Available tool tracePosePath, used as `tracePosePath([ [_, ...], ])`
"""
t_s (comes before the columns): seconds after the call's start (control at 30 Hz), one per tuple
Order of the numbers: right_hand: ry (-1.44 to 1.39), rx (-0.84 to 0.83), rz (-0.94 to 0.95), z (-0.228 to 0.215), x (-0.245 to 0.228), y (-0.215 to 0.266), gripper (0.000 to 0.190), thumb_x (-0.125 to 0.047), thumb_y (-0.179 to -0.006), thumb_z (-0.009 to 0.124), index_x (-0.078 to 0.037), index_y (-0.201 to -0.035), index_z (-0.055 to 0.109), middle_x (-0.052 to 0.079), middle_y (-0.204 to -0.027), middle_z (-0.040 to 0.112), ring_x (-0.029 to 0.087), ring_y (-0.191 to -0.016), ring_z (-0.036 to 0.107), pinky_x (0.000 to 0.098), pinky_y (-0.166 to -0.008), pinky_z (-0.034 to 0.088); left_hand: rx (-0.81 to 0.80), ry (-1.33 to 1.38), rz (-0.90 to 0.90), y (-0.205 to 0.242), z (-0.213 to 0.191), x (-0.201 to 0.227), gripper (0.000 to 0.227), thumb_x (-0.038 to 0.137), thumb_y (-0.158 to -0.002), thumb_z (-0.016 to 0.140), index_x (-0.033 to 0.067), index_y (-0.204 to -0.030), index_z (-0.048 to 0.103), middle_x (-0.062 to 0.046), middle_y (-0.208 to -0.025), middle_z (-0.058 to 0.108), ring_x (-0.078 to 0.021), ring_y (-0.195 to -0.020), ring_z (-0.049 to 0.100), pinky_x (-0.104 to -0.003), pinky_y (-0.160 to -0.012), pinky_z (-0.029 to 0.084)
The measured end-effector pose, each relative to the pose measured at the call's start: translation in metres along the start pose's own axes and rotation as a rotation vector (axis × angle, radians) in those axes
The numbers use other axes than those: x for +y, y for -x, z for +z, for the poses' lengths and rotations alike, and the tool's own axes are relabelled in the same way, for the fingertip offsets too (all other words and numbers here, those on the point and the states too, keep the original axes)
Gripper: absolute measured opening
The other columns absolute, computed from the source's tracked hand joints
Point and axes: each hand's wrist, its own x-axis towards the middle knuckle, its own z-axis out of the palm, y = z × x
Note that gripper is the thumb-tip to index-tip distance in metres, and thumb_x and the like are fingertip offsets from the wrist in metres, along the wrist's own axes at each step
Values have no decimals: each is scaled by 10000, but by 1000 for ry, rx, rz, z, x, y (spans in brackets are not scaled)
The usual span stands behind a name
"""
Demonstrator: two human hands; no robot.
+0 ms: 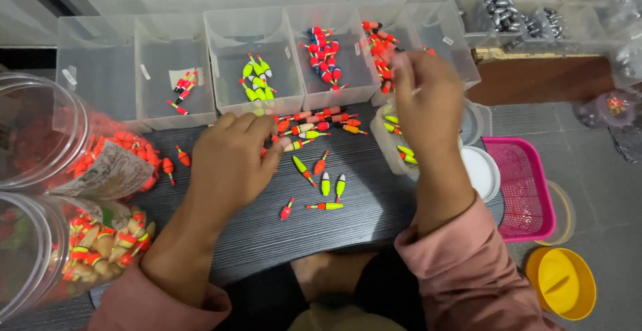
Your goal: The person assembles small, colorful fishing floats by hand, picking up individual components from a table and joining them together. They place the completed floats into a small plastic container and occasionally sort the remaining pieces.
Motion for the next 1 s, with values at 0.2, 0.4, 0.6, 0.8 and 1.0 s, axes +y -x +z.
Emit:
tracePosePath([
  [0.2,252,39,98,-9,16,-9,264,-293,-1060,592,-83,-1177,702,49,-958,680,239,-728,630,481,-733,435,-251,-136,-75,10,-4,2,407,410,-803,724,168,-1127,678,-24,-967,701,-308,-909,648,-477,-657,533],
  [0.4,16,80,-237,9,0,-1,141,-60,-990,753,-59,-1132,759,63,-816,624,269,-718,633,400,-755,483,-272,-136,-94,19,6,-7,274,268,-814,749,158,-1065,736,-48,-863,706,-289,-863,693,-444,-748,536],
  [0.6,-207,-231,-381,25,-41,19,107,-104,-928,728,-106,-1034,743,76,-941,718,314,-906,682,433,-885,483,-189,-126,-31,18,14,-7,235,232,-835,759,160,-1058,737,-30,-868,686,-257,-887,665,-431,-759,524],
  [0.8,-376,-438,-342,40,-69,35,412,-271,-921,730,-81,-1272,624,104,-966,686,341,-908,671,479,-889,502,-101,407,-212,-5,-3,9,203,226,-935,699,147,-1121,675,-65,-888,702,-328,-919,672,-442,-797,538],
  [1.0,-641,-486,45,54,-68,52,399,-190,-837,826,-84,-1115,562,71,-903,705,247,-756,699,378,-760,533,91,1266,-541,-5,7,21,248,112,-991,609,91,-1225,689,-45,-992,706,-89,-916,623,-249,-820,552],
])
